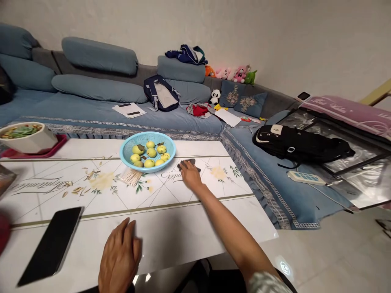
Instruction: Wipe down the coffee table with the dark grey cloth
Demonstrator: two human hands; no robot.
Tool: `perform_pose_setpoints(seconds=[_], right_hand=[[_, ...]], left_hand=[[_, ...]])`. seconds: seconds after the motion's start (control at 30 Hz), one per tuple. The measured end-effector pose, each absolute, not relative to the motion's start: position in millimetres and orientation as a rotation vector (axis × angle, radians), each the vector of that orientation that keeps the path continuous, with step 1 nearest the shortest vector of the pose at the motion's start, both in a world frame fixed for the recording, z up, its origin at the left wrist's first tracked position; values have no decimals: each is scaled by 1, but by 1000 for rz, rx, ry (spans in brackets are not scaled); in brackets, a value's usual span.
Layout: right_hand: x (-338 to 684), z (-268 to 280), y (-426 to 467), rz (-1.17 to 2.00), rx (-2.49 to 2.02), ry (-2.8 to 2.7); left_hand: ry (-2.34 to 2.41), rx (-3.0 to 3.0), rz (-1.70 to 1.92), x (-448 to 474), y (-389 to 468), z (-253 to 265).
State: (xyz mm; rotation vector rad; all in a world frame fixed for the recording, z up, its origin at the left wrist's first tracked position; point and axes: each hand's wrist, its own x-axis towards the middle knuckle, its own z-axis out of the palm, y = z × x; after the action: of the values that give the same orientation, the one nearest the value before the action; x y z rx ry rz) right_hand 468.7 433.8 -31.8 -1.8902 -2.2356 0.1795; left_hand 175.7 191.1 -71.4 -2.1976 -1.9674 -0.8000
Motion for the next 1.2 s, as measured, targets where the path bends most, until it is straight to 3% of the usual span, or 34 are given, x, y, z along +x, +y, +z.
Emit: perform_pose_setpoints(seconds=[0.13,0.23,0.47,0.57,0.9,1.2], right_hand=[[503,-57,322,50,-1671,-2320],[513,-63,308,-2,-1653,-2347],[480,-33,497,61,-2023,-2225],[469,-21,531,92,-2043,-2196],[526,-62,342,-17,-1822,-2271],[480,-23,519,96,-2013,-2209]], left_hand=[[-1990,-2199,-830,178,192,-73],[-2009,-2210,-808,177,193,-79],[-2007,-2208,-758,173,193,-87],[-1992,-2196,-746,174,194,-79],[-2033,-2185,-804,178,192,-83],[-2009,-2163,-786,178,195,-76]])
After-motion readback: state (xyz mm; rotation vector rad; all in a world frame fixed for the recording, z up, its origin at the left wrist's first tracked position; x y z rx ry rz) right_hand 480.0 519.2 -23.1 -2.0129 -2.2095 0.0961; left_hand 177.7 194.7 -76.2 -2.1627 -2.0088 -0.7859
